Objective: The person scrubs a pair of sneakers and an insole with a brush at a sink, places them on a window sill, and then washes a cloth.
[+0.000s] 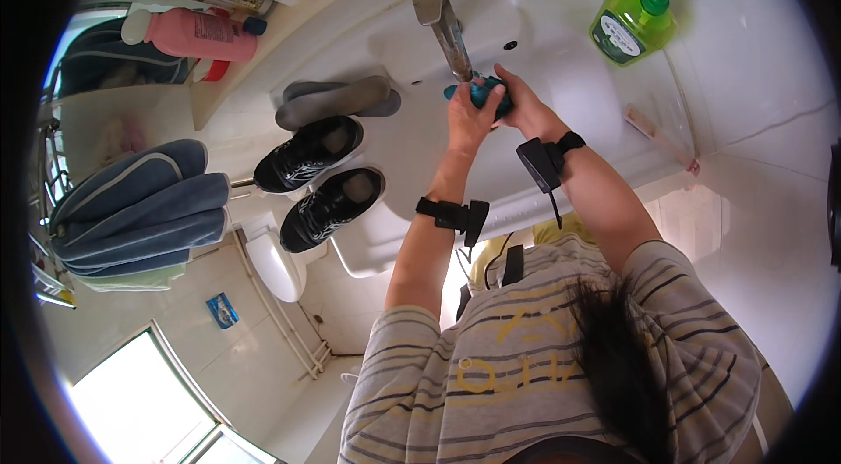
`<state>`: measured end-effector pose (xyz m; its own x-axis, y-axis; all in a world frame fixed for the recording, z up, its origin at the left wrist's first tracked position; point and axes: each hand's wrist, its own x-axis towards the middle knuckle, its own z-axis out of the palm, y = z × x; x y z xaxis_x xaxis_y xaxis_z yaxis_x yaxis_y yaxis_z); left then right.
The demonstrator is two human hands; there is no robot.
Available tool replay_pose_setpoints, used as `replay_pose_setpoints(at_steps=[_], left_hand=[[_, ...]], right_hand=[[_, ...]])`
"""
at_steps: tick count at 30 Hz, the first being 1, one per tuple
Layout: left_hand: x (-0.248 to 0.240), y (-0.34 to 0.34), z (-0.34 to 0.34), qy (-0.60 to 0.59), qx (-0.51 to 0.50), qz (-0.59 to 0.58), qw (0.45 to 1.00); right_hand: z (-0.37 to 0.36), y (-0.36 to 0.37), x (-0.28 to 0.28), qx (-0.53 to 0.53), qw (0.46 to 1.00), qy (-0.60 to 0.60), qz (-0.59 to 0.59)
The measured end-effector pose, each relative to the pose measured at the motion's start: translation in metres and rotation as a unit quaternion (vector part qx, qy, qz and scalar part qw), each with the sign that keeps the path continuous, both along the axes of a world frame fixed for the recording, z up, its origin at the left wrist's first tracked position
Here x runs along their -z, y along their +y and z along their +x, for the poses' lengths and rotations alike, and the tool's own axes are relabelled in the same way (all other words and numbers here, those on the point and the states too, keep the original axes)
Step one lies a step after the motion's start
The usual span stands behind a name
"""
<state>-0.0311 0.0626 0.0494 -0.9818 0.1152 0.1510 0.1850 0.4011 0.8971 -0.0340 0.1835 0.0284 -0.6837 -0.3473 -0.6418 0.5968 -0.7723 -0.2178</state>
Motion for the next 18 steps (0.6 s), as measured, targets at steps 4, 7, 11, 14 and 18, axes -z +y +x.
replay_pose_setpoints(at_steps=[4,7,11,14,18], left_hand=[[0.020,0.006,-0.011,0.050,-0.064,-0.111,0.991],[0.028,-0.026,-0.034,-0.039,-0.196,-0.134,0.971],[0.038,-0.071,-0.033,-0.148,-0.120,-0.126,0.974],[0.041,-0.074,-0.015,-0.147,-0.041,-0.020,0.988],[0.043,-0.075,-0.013,-0.136,0.072,-0.089,0.984]], right_hand=[[0.007,-0.046,0.001,0.056,0.998,0.011,-0.001],[0.017,-0.050,-0.003,0.053,0.996,-0.028,0.060],[0.032,-0.033,-0.001,0.005,0.992,0.020,0.128],[0.030,-0.021,0.006,0.056,0.991,0.008,0.119],[0.018,-0.017,0.011,0.052,0.964,0.026,0.261]])
